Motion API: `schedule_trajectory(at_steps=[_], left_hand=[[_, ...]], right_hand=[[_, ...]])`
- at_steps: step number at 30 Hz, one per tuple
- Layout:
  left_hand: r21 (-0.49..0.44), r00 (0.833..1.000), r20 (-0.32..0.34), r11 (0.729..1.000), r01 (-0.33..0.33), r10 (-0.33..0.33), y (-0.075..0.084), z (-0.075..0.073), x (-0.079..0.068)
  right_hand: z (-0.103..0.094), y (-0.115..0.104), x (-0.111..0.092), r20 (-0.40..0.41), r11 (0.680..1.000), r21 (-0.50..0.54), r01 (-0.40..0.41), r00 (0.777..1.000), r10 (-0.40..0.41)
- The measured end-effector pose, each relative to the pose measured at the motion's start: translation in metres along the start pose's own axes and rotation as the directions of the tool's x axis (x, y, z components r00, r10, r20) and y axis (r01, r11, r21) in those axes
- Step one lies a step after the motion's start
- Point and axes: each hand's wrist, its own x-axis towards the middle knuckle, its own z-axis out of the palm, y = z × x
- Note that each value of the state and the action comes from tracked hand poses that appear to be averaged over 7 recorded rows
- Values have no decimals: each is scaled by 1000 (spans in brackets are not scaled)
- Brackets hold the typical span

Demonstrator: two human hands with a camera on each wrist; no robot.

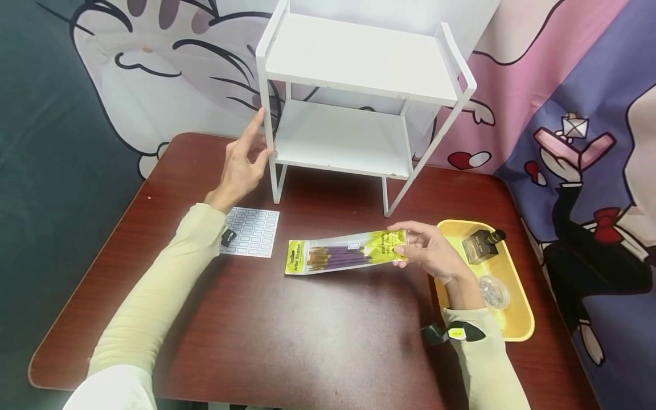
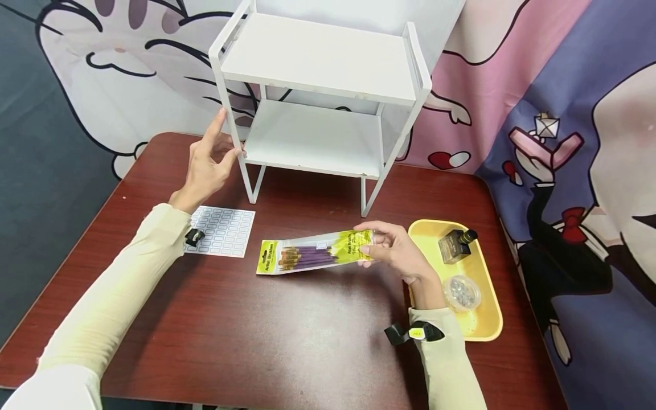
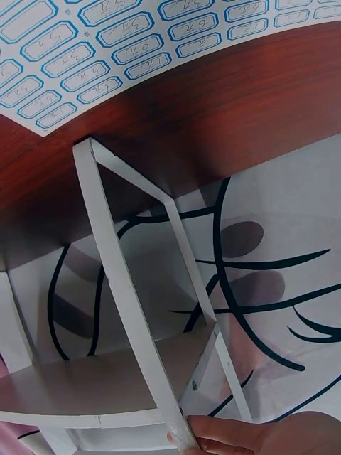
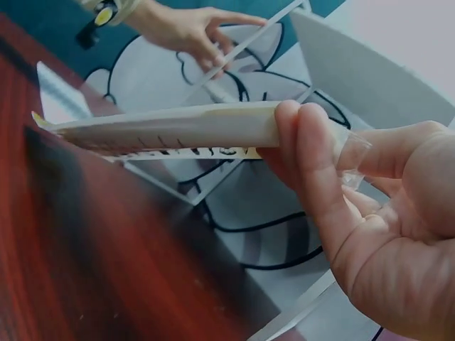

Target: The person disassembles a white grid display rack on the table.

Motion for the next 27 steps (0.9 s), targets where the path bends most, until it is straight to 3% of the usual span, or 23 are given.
schedule_trajectory(at_steps=[7, 12, 17, 27], left_hand=[[16, 1000, 11, 1000, -5, 5, -1, -1, 1], [19, 1000, 10, 1000, 15, -15, 0, -2, 0], [18, 1000, 3, 1000, 8, -8, 0, -3, -1], [30, 1000, 2, 999, 23, -23, 0, -2, -2]], right_hand=[[-5, -22, -2, 73, 976, 173, 130, 987, -144], [-7, -42, -2, 121, 931, 280, 235, 953, -277], [-8, -62, -1, 135, 868, 391, 307, 913, -384], [-19, -99, -1, 56, 731, 541, 416, 849, -525]])
